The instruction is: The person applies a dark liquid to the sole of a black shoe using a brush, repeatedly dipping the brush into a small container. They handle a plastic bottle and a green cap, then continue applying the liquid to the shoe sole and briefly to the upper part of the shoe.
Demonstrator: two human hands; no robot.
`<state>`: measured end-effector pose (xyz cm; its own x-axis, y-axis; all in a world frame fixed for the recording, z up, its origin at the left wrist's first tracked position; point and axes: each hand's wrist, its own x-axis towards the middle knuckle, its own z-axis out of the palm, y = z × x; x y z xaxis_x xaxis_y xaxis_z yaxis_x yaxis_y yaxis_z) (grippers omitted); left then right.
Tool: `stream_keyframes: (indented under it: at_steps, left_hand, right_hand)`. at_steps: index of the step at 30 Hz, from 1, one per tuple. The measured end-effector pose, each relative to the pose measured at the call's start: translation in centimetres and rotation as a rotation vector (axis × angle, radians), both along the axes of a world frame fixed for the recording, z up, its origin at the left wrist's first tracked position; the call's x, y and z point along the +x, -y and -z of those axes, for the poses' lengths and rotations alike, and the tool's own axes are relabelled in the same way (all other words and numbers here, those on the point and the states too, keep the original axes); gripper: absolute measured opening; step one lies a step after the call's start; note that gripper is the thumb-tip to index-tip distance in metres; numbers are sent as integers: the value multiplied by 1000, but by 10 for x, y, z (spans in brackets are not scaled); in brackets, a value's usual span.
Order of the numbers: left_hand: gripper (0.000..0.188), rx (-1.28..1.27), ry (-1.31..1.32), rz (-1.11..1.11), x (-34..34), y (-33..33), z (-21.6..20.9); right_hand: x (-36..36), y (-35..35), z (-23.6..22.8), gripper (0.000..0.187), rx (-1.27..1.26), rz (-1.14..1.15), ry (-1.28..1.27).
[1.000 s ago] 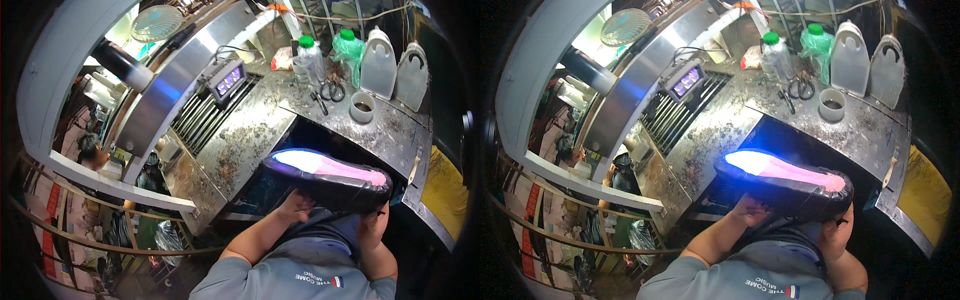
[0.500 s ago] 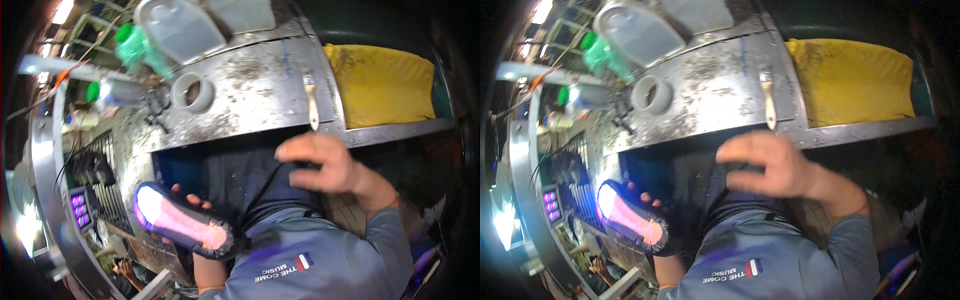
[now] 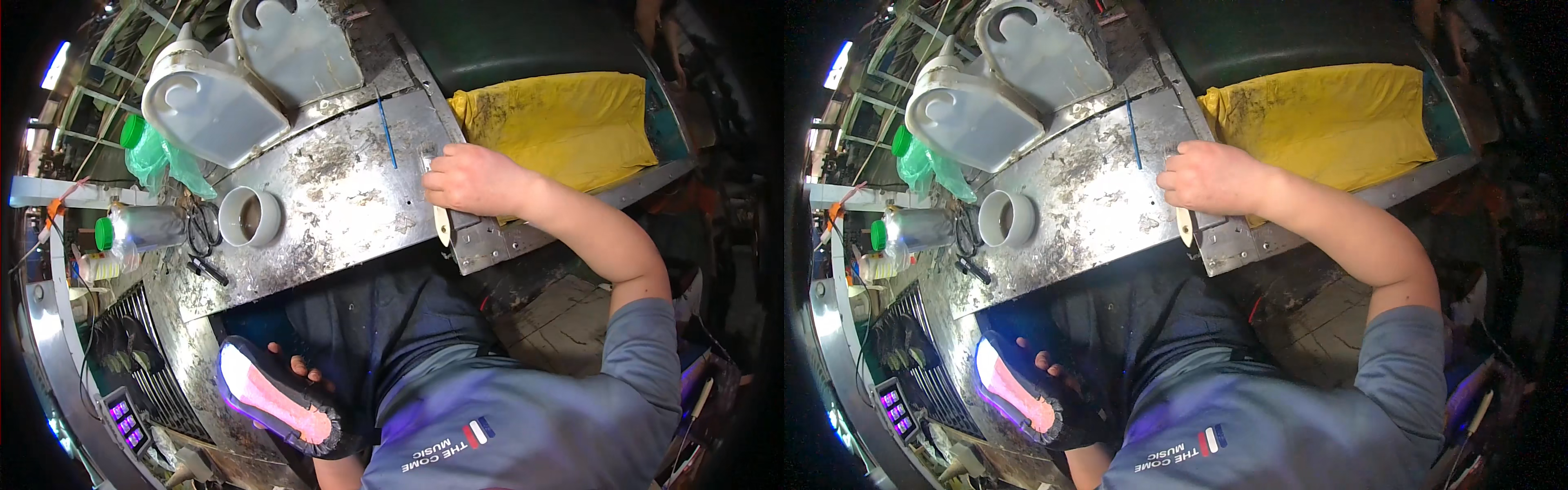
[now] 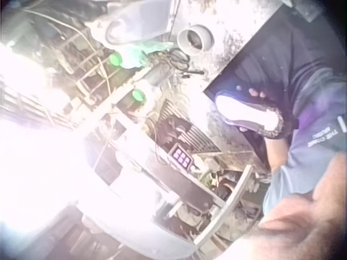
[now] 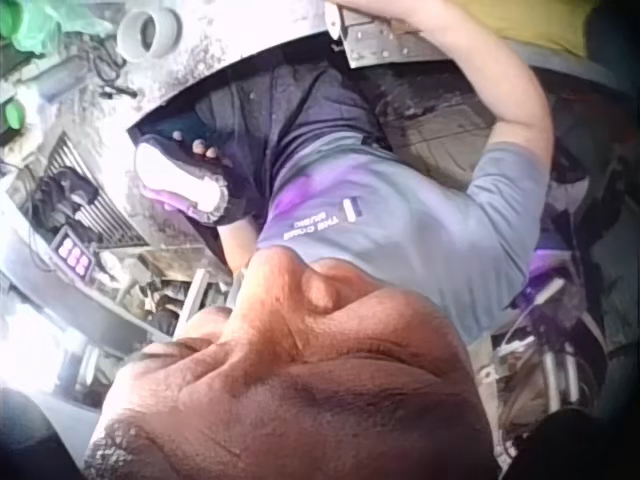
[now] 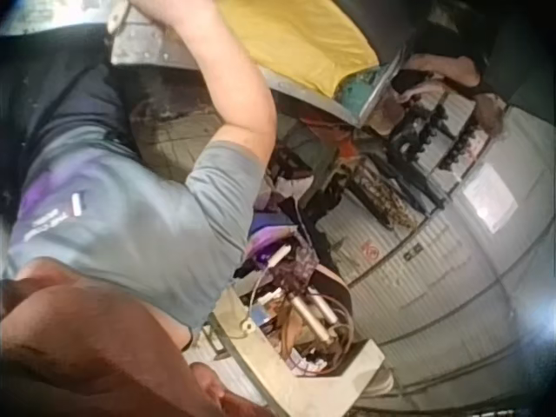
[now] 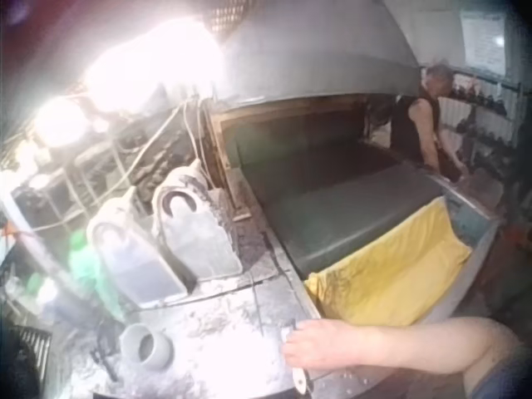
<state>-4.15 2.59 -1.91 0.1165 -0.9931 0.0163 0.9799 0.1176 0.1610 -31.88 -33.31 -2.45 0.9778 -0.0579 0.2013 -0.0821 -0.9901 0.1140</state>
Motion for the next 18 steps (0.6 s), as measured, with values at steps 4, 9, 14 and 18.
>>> stream_keyframes:
  at_steps: [4, 9, 14, 18]
  left_hand:
    - [104, -9, 54, 25, -2, -2, -12]
    - [102, -9, 21, -35, -6, -27, -4]
    - [99, -86, 25, -27, 6, -38, -1]
    - [99, -100, -18, -20, 19, -55, 9]
  right_hand:
    - [-5, 3, -27, 17, 64, 100, 294]
    - [4, -15, -67, 17, 763, 527, 637]
    - [29, -23, -62, 24, 1476, 468, 834]
    - [53, -47, -56, 30, 1753, 416, 890]
